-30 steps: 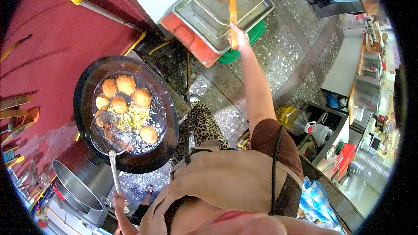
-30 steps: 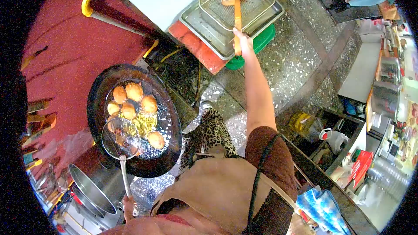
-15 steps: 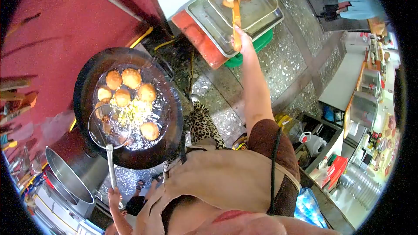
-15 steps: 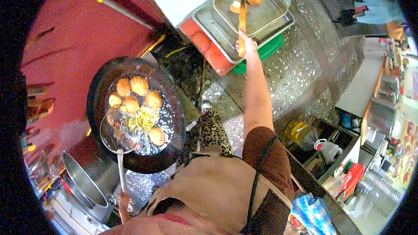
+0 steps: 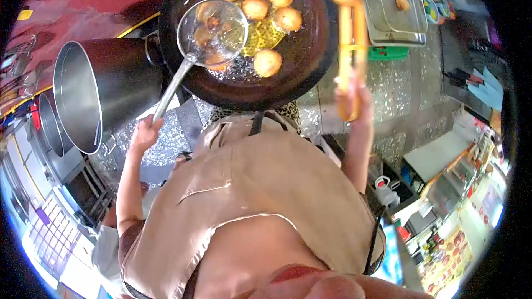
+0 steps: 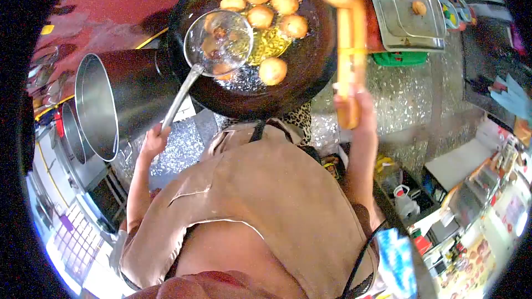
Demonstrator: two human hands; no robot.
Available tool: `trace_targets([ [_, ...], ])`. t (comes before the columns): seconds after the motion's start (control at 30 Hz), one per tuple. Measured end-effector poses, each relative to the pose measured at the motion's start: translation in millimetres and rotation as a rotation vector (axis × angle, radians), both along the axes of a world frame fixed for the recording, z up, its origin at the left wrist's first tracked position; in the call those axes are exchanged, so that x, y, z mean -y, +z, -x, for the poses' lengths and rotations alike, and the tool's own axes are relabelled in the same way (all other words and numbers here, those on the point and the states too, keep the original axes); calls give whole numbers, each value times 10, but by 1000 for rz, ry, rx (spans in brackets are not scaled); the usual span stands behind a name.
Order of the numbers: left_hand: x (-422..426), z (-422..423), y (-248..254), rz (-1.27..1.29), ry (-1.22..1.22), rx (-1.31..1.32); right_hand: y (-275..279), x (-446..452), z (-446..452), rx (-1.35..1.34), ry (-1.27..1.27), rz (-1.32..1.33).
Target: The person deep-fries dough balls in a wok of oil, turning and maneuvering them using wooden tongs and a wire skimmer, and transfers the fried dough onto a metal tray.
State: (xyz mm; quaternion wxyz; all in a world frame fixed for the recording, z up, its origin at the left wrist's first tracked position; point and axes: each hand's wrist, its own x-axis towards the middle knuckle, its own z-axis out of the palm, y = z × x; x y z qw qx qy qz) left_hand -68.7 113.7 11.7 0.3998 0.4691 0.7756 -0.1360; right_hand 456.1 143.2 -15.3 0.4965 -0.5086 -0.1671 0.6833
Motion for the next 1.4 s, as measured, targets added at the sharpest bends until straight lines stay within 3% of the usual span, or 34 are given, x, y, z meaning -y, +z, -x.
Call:
trace_targets([
  [0.07,-56,84,-5,-44,-112,15,-4,260,715,-31,-4,-124],
  [0.1,-88,96,13,-52,-123,7,43,242,948,89,113,94],
  [0.17,-169,199,-70,-52,-227,20,5,304,1425,25,92,210],
  [0.27,-277,138,8,-2,-199,65,-172,344,1740,129,166,281],
  [0.33,-276,213,-60,-6,-210,83,-192,315,1910,381,298,292],
  [0.47,-274,199,-86,-36,-242,83,-585,272,1933,596,339,115],
  [0.6,-275,231,-157,-22,-238,93,-260,200,1952,506,246,82],
  [0.77,-248,168,-92,-59,-250,66,-152,259,1757,740,261,-86],
  [0.83,-212,165,-84,-55,-248,58,-137,326,1725,1498,394,-150],
  [1.1,-195,138,-93,-56,-242,66,60,416,2201,1624,684,160],
  [1.4,-143,152,-171,-147,-273,77,-224,367,2397,1767,707,142],
])
